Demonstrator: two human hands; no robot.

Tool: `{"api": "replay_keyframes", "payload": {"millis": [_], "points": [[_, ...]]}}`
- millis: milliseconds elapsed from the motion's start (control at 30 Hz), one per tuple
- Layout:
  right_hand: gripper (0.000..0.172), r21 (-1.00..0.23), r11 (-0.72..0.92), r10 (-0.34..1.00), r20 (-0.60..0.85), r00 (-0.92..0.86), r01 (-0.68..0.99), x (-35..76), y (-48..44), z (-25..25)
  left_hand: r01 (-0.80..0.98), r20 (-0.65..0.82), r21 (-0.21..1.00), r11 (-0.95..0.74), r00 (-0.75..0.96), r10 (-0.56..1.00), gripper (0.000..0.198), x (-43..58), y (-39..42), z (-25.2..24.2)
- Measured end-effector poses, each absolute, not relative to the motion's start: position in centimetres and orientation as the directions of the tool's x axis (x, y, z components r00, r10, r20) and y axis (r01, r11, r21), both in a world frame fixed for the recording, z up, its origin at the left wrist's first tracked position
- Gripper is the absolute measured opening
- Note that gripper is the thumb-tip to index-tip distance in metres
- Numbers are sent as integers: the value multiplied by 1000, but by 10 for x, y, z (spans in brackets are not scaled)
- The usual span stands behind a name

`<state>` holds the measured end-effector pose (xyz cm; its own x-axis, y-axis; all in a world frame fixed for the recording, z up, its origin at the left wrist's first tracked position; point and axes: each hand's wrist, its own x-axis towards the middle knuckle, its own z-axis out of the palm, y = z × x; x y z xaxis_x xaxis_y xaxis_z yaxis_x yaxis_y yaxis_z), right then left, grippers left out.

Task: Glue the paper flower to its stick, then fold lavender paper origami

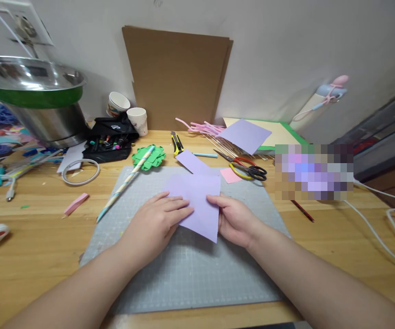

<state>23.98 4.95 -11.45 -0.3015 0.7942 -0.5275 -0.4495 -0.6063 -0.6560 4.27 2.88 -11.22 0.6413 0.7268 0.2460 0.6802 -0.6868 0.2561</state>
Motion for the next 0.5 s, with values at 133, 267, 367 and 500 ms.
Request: {"api": "replay_keyframes", "payload": {"millis": [133, 267, 367, 500], "points": [[64, -930, -331, 939, -309, -150, -159, 256, 61, -114, 679, 156, 311, -665, 653, 741, 42, 43, 30, -115], [68, -773, 440, 881, 273, -387, 457, 283, 68, -100, 682, 126, 321, -657, 657, 744, 42, 45, 29, -116], [73, -430, 734, 648, 215, -731, 525, 293, 61, -92, 695, 114, 316, -645, 647, 753, 42, 46, 28, -115], [63, -341, 724, 643, 21, -765, 599, 290, 55, -97, 700, 66, 348, -624, 645, 761, 45, 46, 27, -113]]}}
